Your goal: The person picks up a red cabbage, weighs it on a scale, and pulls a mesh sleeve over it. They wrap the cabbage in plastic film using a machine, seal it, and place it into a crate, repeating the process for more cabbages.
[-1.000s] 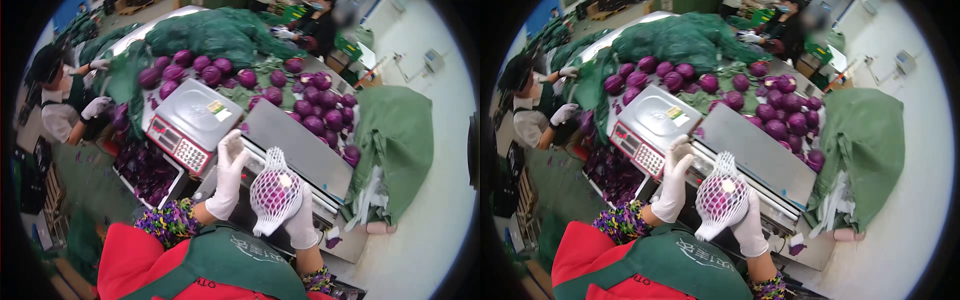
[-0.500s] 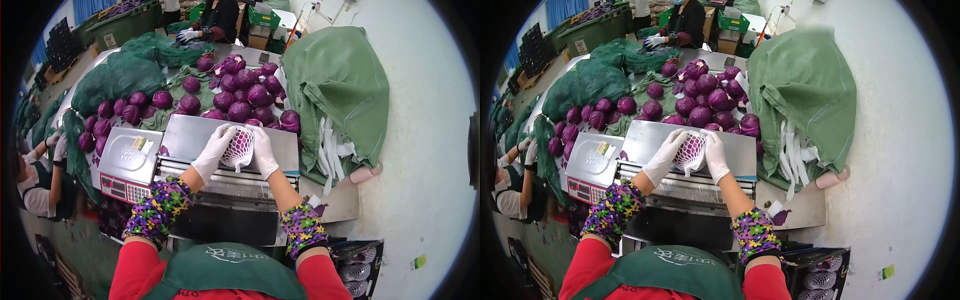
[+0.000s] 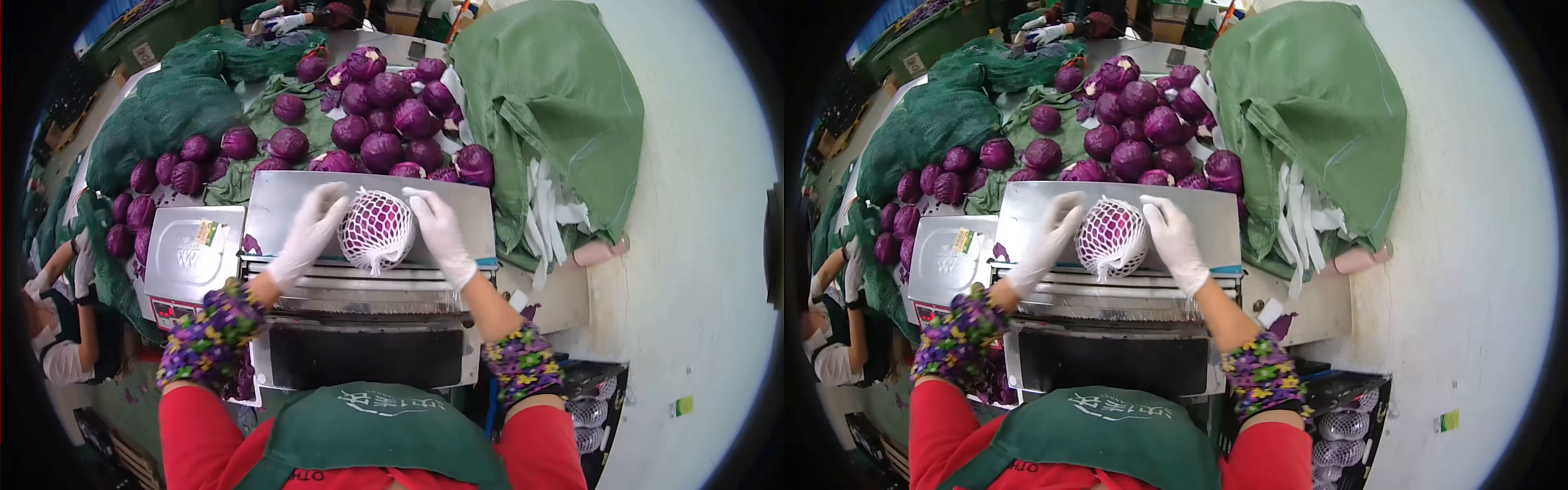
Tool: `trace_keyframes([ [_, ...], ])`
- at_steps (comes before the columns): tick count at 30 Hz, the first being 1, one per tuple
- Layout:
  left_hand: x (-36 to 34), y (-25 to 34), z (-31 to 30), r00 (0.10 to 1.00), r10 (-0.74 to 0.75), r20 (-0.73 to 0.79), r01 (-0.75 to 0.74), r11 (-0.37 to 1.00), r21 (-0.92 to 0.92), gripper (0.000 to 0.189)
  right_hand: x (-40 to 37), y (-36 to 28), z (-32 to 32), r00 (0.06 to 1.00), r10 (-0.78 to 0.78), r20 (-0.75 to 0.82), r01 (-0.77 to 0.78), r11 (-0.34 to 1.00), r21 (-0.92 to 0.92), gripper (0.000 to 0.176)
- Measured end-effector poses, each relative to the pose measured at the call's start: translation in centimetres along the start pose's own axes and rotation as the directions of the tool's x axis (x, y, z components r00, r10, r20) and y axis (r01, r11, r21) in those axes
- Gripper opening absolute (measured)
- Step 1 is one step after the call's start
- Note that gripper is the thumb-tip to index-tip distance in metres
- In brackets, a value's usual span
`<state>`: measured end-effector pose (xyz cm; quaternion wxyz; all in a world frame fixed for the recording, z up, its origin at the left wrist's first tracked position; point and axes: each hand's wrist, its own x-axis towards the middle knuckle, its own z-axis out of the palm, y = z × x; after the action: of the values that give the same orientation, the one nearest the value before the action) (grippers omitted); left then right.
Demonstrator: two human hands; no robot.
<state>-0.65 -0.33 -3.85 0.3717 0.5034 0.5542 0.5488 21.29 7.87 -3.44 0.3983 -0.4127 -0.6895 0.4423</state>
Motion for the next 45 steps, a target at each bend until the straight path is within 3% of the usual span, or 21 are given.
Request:
trace_keyframes([
  [3, -3.8, 3.2, -7.7, 0.951, 0.209, 0.228, -0.307, 0.739, 0.6, 0.044, -3.6, -3.9, -6.6, 0.901, -0.363, 0.237, 0.428, 0.664, -0.613, 0.034],
  [4, -5.1, 3.5, -10.0, 0.879, 0.292, 0.378, -0.476, 0.475, 0.74, 0.045, -4.6, -4.2, -8.7, 0.862, -0.339, 0.378, 0.507, 0.543, -0.669, 0.038],
  [6, -7.1, 3.0, -13.6, 0.839, -0.021, 0.544, -0.531, 0.19, 0.826, 0.049, -6.4, -4.0, -11.9, 0.736, -0.328, 0.593, 0.675, 0.281, -0.682, 0.047],
  [10, -8.1, 4.3, -13.1, 0.758, -0.082, 0.647, -0.634, 0.142, 0.76, 0.051, -7.6, -3.0, -12.2, 0.616, -0.167, 0.77, 0.787, 0.102, -0.608, 0.039],
  [13, -6.8, 4.2, -9.5, 0.604, 0.083, 0.793, -0.784, 0.242, 0.572, 0.039, -7.4, -2.1, -10.0, 0.492, -0.219, 0.843, 0.87, 0.166, -0.464, 0.025],
  [17, -7.6, 1.6, -7.8, 0.613, 0.343, 0.712, -0.79, 0.255, 0.558, 0.019, -9.3, 0.2, -8.1, 0.824, -0.133, 0.55, 0.385, 0.844, -0.374, 0.01],
  [18, -9.1, 2.1, -8.1, 0.897, 0.107, 0.429, -0.332, 0.803, 0.494, 0.011, -9.3, -3.8, -8.6, 0.755, 0.358, 0.549, -0.238, 0.93, -0.28, 0.009],
  [19, -10.1, 3.0, -8.5, 0.921, -0.309, 0.237, 0.279, 0.948, 0.153, 0.004, -9.7, -6.4, -9.3, 0.74, 0.406, 0.536, -0.359, 0.913, -0.196, 0.012],
  [20, -10.9, 7.2, -8.3, 0.904, -0.397, 0.161, 0.371, 0.913, 0.168, 0.013, -10.2, -8.4, -10.0, 0.756, 0.361, 0.546, -0.339, 0.93, -0.144, 0.01],
  [21, -11.8, 9.7, -8.1, 0.903, -0.413, 0.115, 0.41, 0.911, 0.046, 0.013, -10.3, -9.8, -10.6, 0.769, 0.318, 0.554, -0.323, 0.942, -0.092, 0.009],
  [23, -12.3, 9.4, -9.4, 0.994, -0.076, 0.076, 0.083, 0.992, -0.097, 0.01, -9.3, -12.3, -11.2, 0.864, 0.188, 0.467, -0.25, 0.965, 0.075, 0.007],
  [25, -9.9, 11.5, -9.2, 0.972, 0.235, -0.025, -0.234, 0.971, 0.045, 0.004, -7.1, -12.2, -10.9, 0.959, -0.182, 0.215, 0.121, 0.955, 0.271, 0.002],
  [27, -6.4, 12.1, -8.8, 0.935, 0.342, 0.094, -0.353, 0.868, 0.35, 0.035, -3.3, -10.7, -10.0, 0.811, -0.575, 0.11, 0.582, 0.774, -0.25, 0.02],
  [29, -2.4, 10.2, -6.7, 0.911, 0.307, 0.276, -0.398, 0.832, 0.387, 0.087, 0.7, -6.4, -8.8, 0.635, -0.692, 0.344, 0.736, 0.404, -0.544, 0.047],
  [31, 0.0, 4.9, -4.9, 0.857, 0.237, 0.458, -0.428, 0.822, 0.375, 0.11, 2.1, -3.4, -6.6, 0.725, -0.426, 0.541, 0.678, 0.308, -0.667, 0.067],
  [32, 0.8, 2.6, -3.9, 0.831, 0.194, 0.522, -0.416, 0.839, 0.351, 0.114, 3.2, 0.1, -5.5, 0.611, -0.433, 0.663, 0.781, 0.192, -0.594, 0.073],
  [35, 1.1, 3.2, -1.4, 0.839, 0.039, 0.542, -0.194, 0.954, 0.23, 0.107, 1.4, -0.3, -1.4, 0.755, -0.496, 0.428, 0.608, 0.774, -0.177, 0.072],
  [39, 0.9, 3.1, -0.8, 0.869, -0.122, 0.48, 0.21, 0.968, -0.134, 0.093, -0.3, -2.7, -2.8, 0.836, -0.107, 0.538, 0.173, 0.982, -0.074, 0.072],
  [41, -1.0, 5.8, -1.3, 0.743, -0.44, 0.505, 0.384, 0.897, 0.217, 0.073, -2.7, -4.1, -3.3, 0.725, 0.011, 0.689, -0.07, 0.996, 0.058, 0.077],
  [43, -5.0, 5.7, -0.9, 0.628, -0.474, 0.617, 0.602, 0.799, 0.001, 0.071, -6.6, -6.4, -3.8, 0.621, 0.1, 0.778, -0.263, 0.961, 0.086, 0.082],
  [45, -8.0, 7.9, 0.0, 0.311, -0.641, 0.702, 0.905, 0.425, -0.012, 0.075, -10.4, -7.1, -4.2, 0.54, 0.252, 0.803, -0.449, 0.893, 0.022, 0.084],
])
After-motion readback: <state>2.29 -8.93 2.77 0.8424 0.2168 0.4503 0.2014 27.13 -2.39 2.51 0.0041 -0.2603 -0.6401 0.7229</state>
